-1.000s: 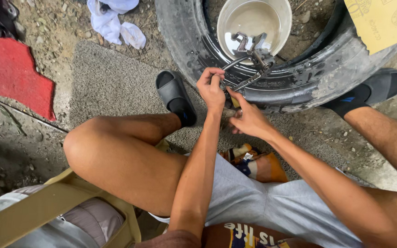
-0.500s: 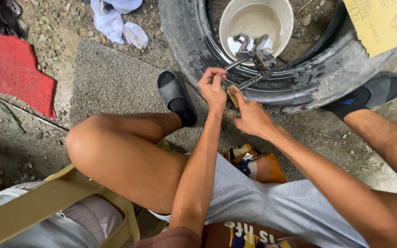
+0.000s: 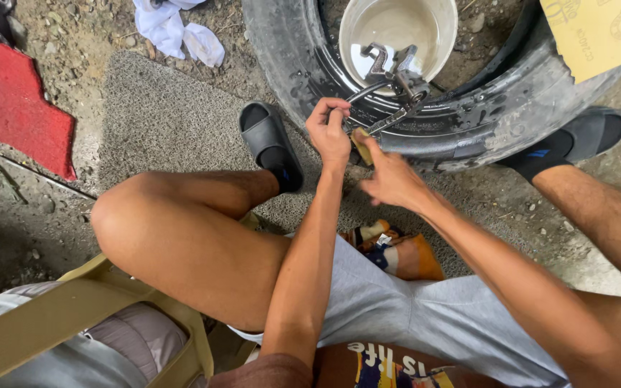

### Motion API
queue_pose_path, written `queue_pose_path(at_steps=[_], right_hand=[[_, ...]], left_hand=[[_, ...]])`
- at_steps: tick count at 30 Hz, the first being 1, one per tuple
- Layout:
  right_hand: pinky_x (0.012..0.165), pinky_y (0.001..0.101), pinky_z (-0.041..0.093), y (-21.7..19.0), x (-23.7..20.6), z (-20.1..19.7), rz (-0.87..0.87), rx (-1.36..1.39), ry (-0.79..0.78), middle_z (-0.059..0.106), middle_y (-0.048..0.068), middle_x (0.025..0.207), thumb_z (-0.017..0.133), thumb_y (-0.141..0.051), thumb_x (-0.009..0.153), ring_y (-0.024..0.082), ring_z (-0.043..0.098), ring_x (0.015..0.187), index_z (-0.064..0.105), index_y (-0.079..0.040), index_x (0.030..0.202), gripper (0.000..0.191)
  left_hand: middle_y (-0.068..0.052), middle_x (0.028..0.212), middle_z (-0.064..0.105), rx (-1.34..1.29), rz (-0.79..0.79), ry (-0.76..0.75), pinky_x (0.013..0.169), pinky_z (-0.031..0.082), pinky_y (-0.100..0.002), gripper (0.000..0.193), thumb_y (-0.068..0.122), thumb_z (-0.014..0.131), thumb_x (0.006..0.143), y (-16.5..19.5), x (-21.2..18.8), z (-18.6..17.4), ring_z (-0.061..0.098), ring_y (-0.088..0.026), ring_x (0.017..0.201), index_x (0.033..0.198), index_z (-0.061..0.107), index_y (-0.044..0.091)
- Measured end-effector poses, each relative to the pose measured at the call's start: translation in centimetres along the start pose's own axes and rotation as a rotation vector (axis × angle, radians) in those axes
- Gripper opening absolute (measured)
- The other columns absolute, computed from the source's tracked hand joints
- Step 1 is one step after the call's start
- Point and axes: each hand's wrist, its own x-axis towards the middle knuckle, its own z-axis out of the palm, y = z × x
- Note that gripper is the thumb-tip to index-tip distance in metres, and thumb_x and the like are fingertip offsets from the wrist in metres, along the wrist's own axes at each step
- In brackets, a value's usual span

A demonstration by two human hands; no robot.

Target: The person sits on a low stool and sands a chrome motorcycle footrest lever with a piece of sandpaper, rubbing its surfaces repeatedly. They dip the part and their fingers into a water-filled bowl set inside a tire, then continue sanding and wiping the metal by hand.

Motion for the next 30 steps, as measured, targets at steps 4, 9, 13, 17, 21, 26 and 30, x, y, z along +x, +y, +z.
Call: queue_pose_path(at_steps=[4, 9, 13, 17, 21, 26, 30], right_hand=[[0.043, 0.0359, 0.052, -0.1, -0.5, 0.4, -0.083, 0.532, -0.074, 0.068, 0.016, 0.066, 0.064, -0.005, 0.081, 0.026, 0.069, 0.053, 0.017, -0.021, 0.160, 0.094], [0.058, 0.0495, 0.056, 0.6, -0.6, -0.7, -0.130, -0.312, 0.163, 0.069, 0.024, 0.071, 0.070, -0.008, 0.082, 0.042, 0.068, 0.064, 0.019, -0.028, 0.163, 0.097], [0.061, 0.0514, 0.059, 0.3, 0.2, 0.1, -0.069, -0.201, 0.089, 0.070, 0.025, 0.071, 0.067, -0.004, 0.078, 0.043, 0.071, 0.064, 0.009, -0.017, 0.164, 0.104], [0.060, 0.0522, 0.059, 1.0, 0.6, 0.7, -0.127, -0.321, 0.127, 0.066, 0.028, 0.074, 0.071, -0.007, 0.078, 0.046, 0.069, 0.066, 0.016, -0.013, 0.159, 0.098], [0.062, 0.0522, 0.060, 1.3, 0.6, 1.4, -0.159, -0.151, 0.135, 0.069, 0.026, 0.079, 0.064, -0.006, 0.080, 0.041, 0.073, 0.063, 0.019, -0.004, 0.158, 0.090], [0.067, 0.0564, 0.057, 1.0, -0.4, 2.3, -0.144, -0.196, 0.103, 0.069, 0.032, 0.072, 0.071, -0.013, 0.078, 0.050, 0.068, 0.067, 0.006, -0.006, 0.160, 0.105], [0.067, 0.0576, 0.057, 1.6, -0.4, 1.7, -0.146, -0.381, 0.234, 0.071, 0.027, 0.075, 0.063, -0.007, 0.087, 0.048, 0.070, 0.068, 0.013, -0.022, 0.166, 0.095]], left_hand=[[-0.004, 0.080, 0.066, -0.031, -0.009, 0.003, 0.069, 0.045, -0.024, 0.015, -0.002, 0.054, 0.092, -0.3, 0.0, -0.1, 0.059, -0.010, 0.075, 0.088, 0.069, -0.003], [-0.004, 0.081, 0.066, -0.034, -0.006, -0.019, 0.070, 0.046, -0.024, 0.015, -0.001, 0.054, 0.090, -0.4, 0.0, 0.0, 0.060, -0.011, 0.076, 0.089, 0.068, -0.003], [-0.005, 0.080, 0.066, -0.025, -0.010, -0.020, 0.071, 0.047, -0.024, 0.015, -0.001, 0.054, 0.091, 0.0, -0.1, -0.2, 0.060, -0.011, 0.076, 0.088, 0.068, -0.003], [-0.005, 0.080, 0.066, -0.001, 0.003, -0.020, 0.070, 0.047, -0.024, 0.015, -0.001, 0.054, 0.091, 0.0, 0.0, -0.1, 0.060, -0.011, 0.076, 0.088, 0.068, -0.003], [-0.005, 0.081, 0.066, -0.026, 0.007, -0.022, 0.071, 0.048, -0.025, 0.014, -0.002, 0.054, 0.090, -0.2, 0.1, -0.1, 0.060, -0.011, 0.076, 0.088, 0.068, -0.003], [-0.005, 0.081, 0.066, -0.020, -0.002, -0.006, 0.071, 0.047, -0.025, 0.014, -0.003, 0.054, 0.090, 0.0, 0.1, -0.3, 0.060, -0.011, 0.077, 0.088, 0.068, -0.003], [-0.004, 0.082, 0.066, -0.038, -0.015, -0.006, 0.072, 0.046, -0.025, 0.015, -0.002, 0.053, 0.090, -0.1, 0.1, -0.4, 0.059, -0.011, 0.077, 0.087, 0.068, -0.003]])
